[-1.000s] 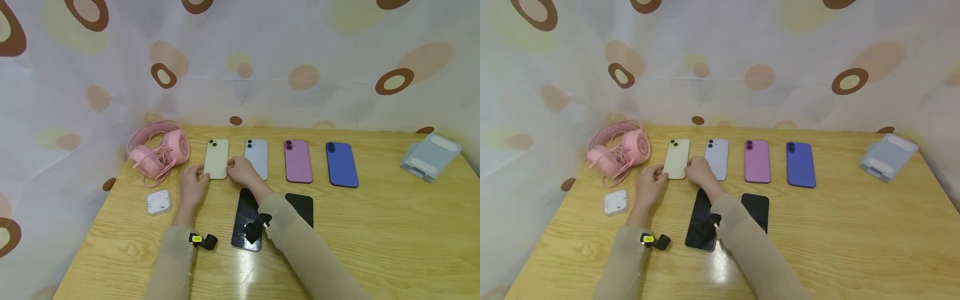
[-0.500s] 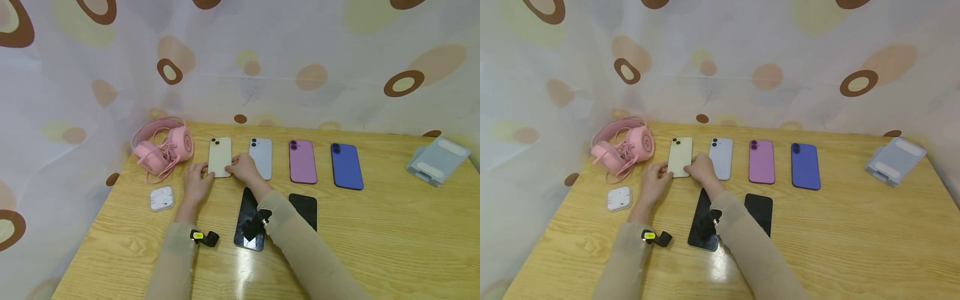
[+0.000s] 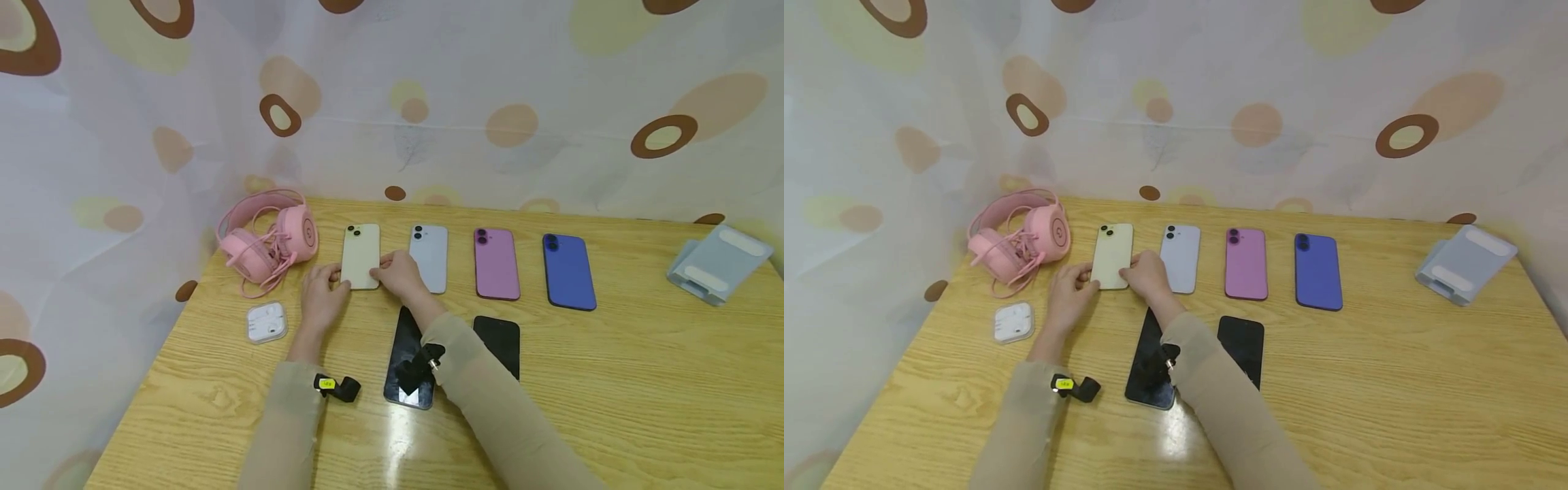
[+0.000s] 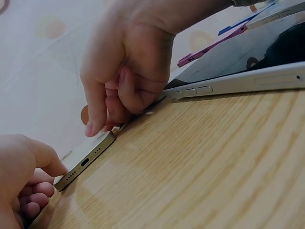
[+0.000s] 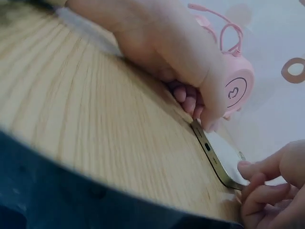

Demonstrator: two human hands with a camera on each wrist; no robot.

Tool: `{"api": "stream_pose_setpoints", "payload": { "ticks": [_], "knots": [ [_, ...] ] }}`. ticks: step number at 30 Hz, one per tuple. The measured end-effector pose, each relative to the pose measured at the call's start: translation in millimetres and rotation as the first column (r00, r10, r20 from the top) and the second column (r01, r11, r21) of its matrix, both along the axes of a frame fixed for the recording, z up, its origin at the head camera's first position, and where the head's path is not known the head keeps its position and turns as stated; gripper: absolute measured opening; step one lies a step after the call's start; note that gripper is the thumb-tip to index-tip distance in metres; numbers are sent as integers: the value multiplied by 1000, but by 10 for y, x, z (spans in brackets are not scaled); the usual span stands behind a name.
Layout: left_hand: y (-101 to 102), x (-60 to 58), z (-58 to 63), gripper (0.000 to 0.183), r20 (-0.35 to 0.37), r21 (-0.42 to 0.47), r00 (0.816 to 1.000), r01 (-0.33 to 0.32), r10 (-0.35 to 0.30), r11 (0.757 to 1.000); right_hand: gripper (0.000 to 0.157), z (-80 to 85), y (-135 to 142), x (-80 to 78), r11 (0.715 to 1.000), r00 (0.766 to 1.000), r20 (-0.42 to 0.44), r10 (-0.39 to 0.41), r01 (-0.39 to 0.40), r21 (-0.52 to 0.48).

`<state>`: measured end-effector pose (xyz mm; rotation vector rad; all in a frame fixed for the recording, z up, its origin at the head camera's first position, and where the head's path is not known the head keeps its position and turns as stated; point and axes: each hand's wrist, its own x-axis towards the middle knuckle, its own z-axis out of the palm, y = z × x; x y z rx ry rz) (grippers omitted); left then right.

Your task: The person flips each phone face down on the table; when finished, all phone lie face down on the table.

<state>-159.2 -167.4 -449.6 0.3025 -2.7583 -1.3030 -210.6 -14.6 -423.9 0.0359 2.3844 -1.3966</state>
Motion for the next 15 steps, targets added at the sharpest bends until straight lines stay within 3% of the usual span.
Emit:
{"api": "stream_pose_setpoints", "payload": {
  "ticks": [5, 8, 11, 15],
  "knots": [
    [22, -3, -4, 42, -6, 3, 1000, -9, 9, 1000, 42, 55, 43, -9, 986, 990, -79, 114, -103, 134],
    [35, -7, -10, 44, -9, -11, 1000, 2, -2, 1000, 39, 76, 48, 6, 977, 979, -123, 161, -140, 161],
    [53, -8, -8, 46, -12, -25, 1000, 18, -18, 1000, 36, 71, 52, 16, 982, 979, -143, 146, -125, 144],
    [84, -13, 6, 45, -31, -39, 999, 37, -38, 999, 42, 34, 69, 0, 999, 994, -105, 39, -36, 30]
  ]
}}
